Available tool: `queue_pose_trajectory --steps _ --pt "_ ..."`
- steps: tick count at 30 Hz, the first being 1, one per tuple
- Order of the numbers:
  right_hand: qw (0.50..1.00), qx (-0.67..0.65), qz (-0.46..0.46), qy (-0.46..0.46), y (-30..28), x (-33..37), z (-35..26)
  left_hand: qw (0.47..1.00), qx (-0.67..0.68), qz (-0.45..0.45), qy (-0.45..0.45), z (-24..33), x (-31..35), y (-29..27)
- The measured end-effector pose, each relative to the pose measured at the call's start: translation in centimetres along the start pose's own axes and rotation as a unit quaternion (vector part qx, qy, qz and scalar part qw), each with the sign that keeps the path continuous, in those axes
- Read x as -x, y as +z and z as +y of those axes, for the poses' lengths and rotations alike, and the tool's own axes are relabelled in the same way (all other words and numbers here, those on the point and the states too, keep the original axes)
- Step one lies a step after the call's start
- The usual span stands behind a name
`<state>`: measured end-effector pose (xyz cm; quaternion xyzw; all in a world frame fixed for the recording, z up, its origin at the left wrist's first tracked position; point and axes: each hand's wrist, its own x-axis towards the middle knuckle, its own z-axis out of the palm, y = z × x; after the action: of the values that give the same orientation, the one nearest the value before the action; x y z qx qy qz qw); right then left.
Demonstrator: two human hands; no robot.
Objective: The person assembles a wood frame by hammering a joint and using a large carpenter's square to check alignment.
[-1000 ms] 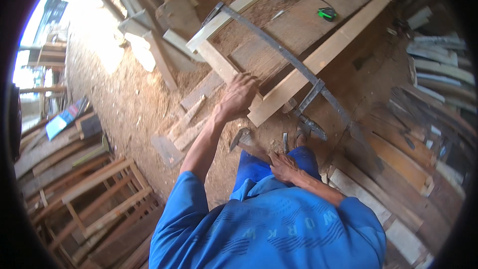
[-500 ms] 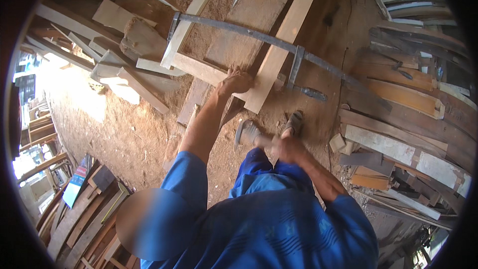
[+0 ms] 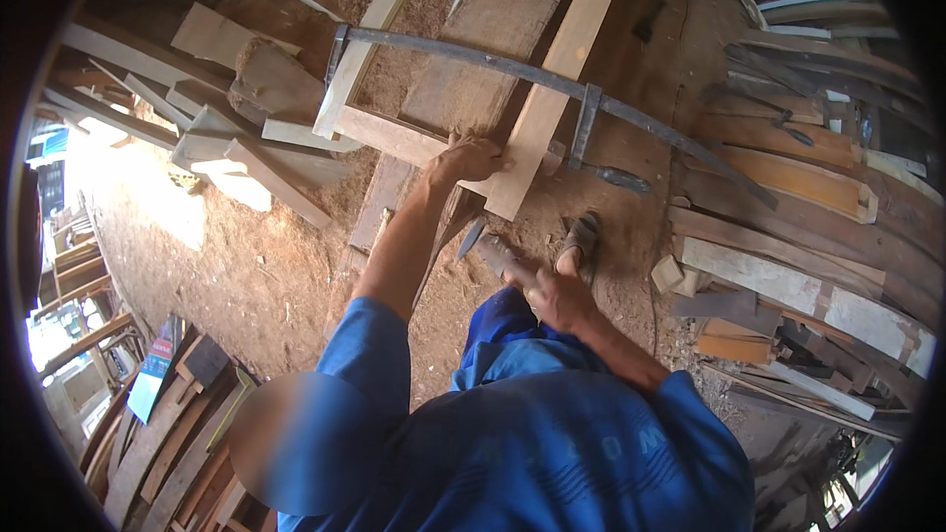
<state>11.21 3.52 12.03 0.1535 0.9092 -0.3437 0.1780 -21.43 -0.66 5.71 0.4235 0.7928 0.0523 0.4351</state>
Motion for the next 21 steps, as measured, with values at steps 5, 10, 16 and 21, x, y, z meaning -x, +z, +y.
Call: queue_pose_trajectory --steps 5,10,16,21 --pt "0.979 0.011 -0.189 -0.078 -0.8 1.8 0.9 1.000 -0.025 -0.008 -0.004 1.8 0.6 -1.2" --pt "0.998 -0.009 -0.010 0.068 -2.1 -2.2 3.7 1.000 0.000 -0.004 0.006 1.7 0.7 -1.3" --pt "0.975 -0.087 -0.178 -0.105 -1.8 1.5 -0.9 0.999 -0.014 -0.033 -0.002 0.9 0.0 -0.8" --pt "0.994 0.035 -0.073 0.067 -4.7 -3.8 4.0 0.998 -0.008 -0.057 -0.003 1.7 0.1 -1.6"
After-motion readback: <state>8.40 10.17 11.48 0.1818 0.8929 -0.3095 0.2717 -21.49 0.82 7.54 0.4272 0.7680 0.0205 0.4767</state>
